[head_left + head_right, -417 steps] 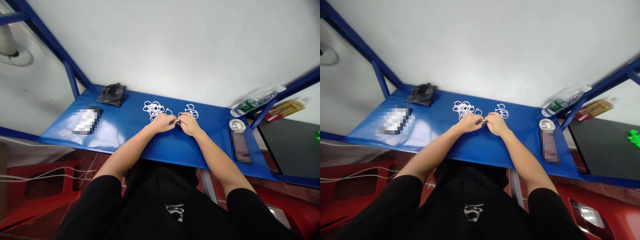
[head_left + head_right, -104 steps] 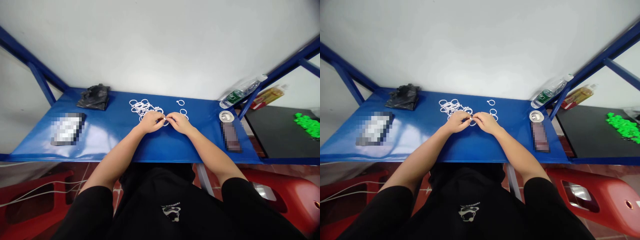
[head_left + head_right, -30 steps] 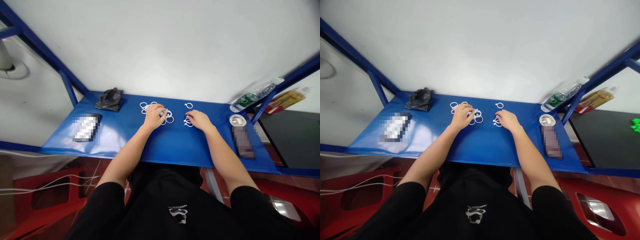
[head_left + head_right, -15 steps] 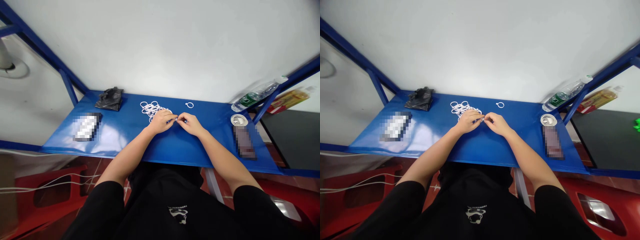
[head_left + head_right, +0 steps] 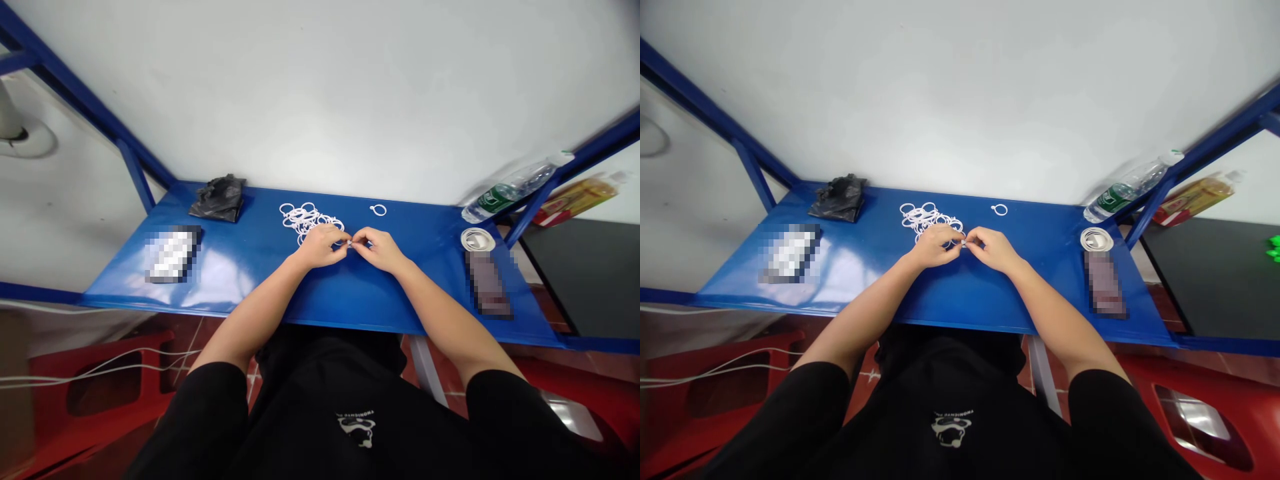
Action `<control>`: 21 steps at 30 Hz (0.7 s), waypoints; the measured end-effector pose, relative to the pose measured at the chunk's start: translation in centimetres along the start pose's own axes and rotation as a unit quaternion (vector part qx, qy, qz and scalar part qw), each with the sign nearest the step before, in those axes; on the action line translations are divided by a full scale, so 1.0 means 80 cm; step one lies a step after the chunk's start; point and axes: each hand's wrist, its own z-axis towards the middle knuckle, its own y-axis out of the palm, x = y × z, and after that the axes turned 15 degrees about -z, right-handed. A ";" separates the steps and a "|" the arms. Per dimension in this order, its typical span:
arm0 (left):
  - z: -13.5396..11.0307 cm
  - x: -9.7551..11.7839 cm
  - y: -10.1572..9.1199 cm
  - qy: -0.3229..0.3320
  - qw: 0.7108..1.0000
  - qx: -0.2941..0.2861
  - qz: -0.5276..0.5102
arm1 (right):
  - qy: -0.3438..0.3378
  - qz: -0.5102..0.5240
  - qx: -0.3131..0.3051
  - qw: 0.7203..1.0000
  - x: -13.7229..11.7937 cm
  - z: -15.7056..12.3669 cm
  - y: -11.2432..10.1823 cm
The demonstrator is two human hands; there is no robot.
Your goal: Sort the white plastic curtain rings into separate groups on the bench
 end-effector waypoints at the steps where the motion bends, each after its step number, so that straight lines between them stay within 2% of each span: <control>1: 0.000 0.000 0.000 0.000 1.000 0.001 -0.003 | 0.000 0.000 0.000 1.000 0.000 0.000 0.000; 6: 0.000 0.001 0.001 -0.010 1.000 -0.003 -0.012 | -0.015 -0.005 -0.003 1.000 0.000 0.000 0.002; 11: 0.000 0.002 0.002 0.013 0.999 0.024 -0.038 | -0.031 -0.031 -0.016 0.999 -0.003 0.000 0.002; 14: 0.000 0.001 -0.001 0.018 0.997 0.044 -0.054 | -0.046 -0.066 0.002 0.997 0.003 0.001 -0.003; 18: 0.000 -0.002 -0.007 0.029 0.995 0.079 -0.051 | 0.008 -0.136 0.052 0.989 0.036 0.007 -0.009; 21: 0.000 -0.006 -0.011 0.018 0.995 0.092 -0.035 | 0.065 -0.193 0.040 0.978 0.076 0.009 -0.009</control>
